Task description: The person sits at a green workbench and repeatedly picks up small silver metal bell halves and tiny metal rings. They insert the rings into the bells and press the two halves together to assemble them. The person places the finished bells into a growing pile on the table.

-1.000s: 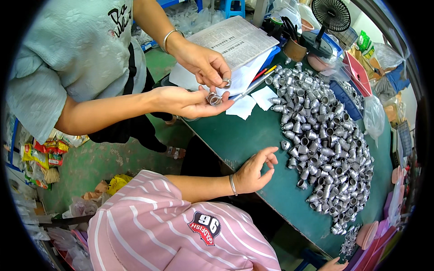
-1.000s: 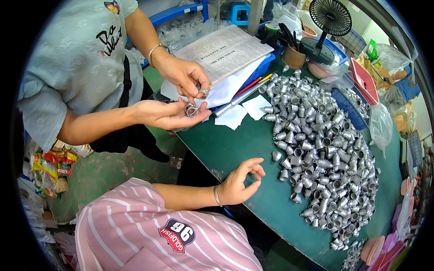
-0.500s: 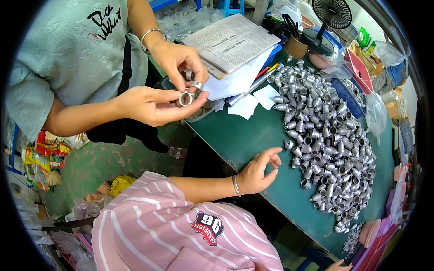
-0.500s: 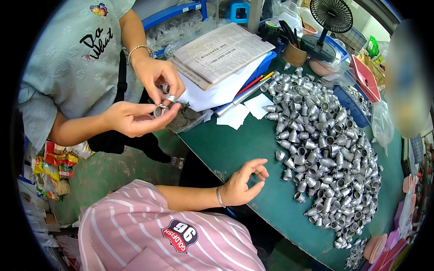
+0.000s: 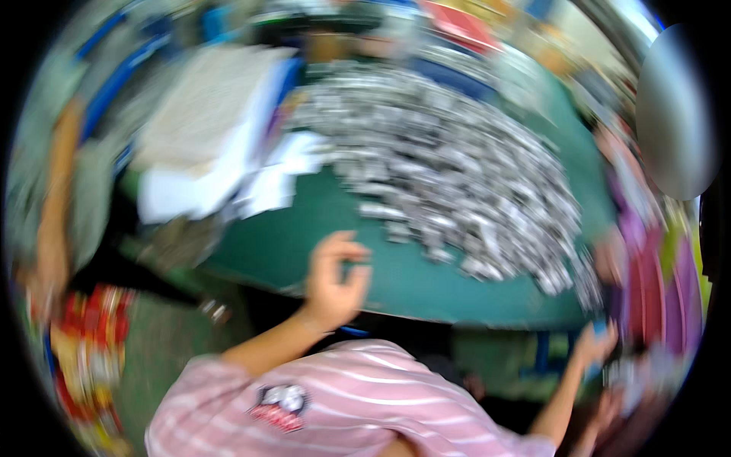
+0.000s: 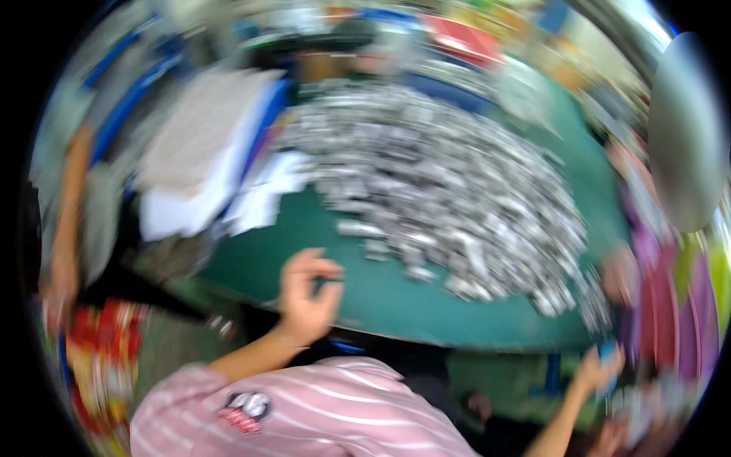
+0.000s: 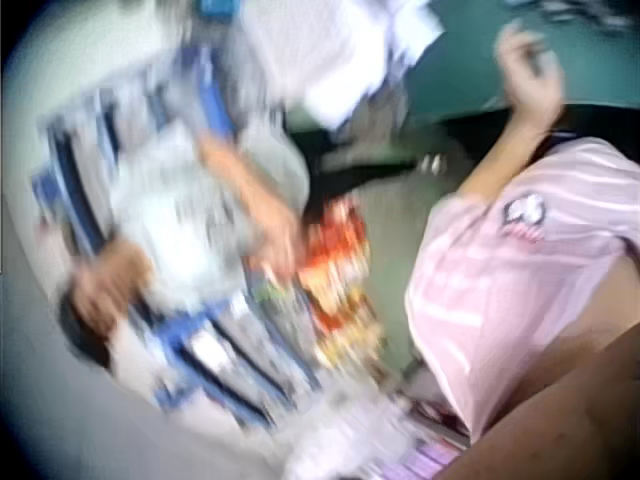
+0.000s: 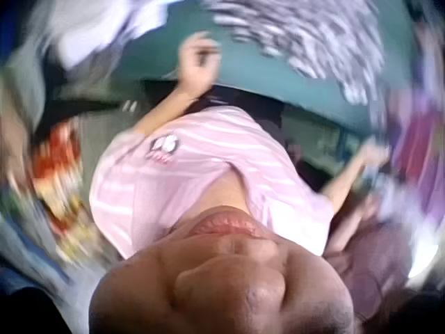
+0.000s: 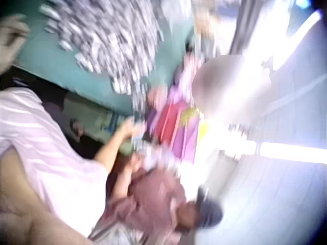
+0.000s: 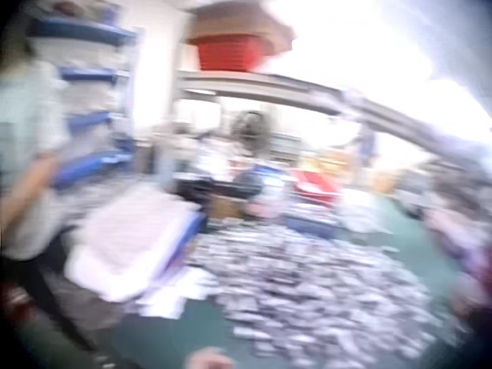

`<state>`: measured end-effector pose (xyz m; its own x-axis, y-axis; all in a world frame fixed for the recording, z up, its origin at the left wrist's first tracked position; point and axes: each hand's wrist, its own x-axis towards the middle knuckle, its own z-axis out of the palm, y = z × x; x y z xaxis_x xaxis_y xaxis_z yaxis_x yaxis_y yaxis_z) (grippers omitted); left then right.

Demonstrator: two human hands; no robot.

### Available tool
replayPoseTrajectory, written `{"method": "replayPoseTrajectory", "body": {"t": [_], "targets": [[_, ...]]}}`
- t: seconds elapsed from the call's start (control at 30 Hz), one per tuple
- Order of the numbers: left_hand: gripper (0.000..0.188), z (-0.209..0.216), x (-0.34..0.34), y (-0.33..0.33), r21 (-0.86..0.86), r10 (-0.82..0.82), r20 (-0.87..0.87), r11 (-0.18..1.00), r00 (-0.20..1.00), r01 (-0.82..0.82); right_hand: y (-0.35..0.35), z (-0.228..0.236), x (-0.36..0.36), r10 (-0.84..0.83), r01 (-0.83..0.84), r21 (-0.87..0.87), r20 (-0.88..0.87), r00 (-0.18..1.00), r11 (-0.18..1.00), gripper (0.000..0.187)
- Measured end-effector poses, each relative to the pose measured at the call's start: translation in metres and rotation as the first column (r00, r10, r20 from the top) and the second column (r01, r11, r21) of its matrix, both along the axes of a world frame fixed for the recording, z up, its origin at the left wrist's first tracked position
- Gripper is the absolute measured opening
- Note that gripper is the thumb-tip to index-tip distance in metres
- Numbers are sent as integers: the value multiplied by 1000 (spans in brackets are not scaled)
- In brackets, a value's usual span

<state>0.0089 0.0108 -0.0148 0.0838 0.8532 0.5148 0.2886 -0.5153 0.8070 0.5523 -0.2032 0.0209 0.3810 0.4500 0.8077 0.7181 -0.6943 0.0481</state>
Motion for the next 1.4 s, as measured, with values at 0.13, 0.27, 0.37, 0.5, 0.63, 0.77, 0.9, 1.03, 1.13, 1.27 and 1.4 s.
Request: {"method": "replayPoseTrajectory", "body": {"t": [0.13, 0.27, 0.37, 0.5, 0.63, 0.77, 0.9, 1.03, 1.13, 1.27, 1.4], "targets": [[56, -9, 6, -3, -109, -22, 290, 992, 957, 56, 14, 25, -16, 85, -83, 137, -15, 996, 987, 55], [56, -8, 10, -5, -209, -6, 279, 976, 960, 67, -17, 35, -14, 3, 1, 66, -58, 998, 998, 53], [54, -8, 12, -6, -205, -25, 222, 976, 975, 72, -46, 33, -22, 25, -24, 71, -23, 999, 997, 43], [52, -4, 9, -6, -219, -24, 161, 974, 987, 59, -38, 24, -57, 246, -265, -100, -175, 954, 959, 10], [50, -5, 8, -4, -235, -13, 137, 971, 990, 45, -23, 24, -94, 296, -368, -122, -390, 872, 922, 11], [49, -5, 8, -5, -226, -14, 148, 973, 989, 48, 5, 52, -121, 423, -474, -55, -369, 827, 879, 11], [49, -6, 9, -4, -216, -8, 177, 975, 984, 46, 23, 88, -135, 495, -519, -19, -274, 825, 855, 12], [50, -8, 6, -4, -211, -11, 196, 976, 981, 53, 24, 123, -128, 456, -446, 97, -154, 876, 890, 15], [50, -9, 6, -4, -204, -26, 219, 976, 975, 72, 12, 153, -113, 397, -376, 198, -76, 915, 905, 16], [50, -8, 5, -5, -196, -15, 223, 979, 975, 60, -10, 197, -86, 313, -307, 338, 40, 949, 889, 15], [50, -4, 7, -7, -221, 0, 224, 974, 975, 51, -34, 224, -79, 290, -235, 578, -2, 957, 781, 12]]}}
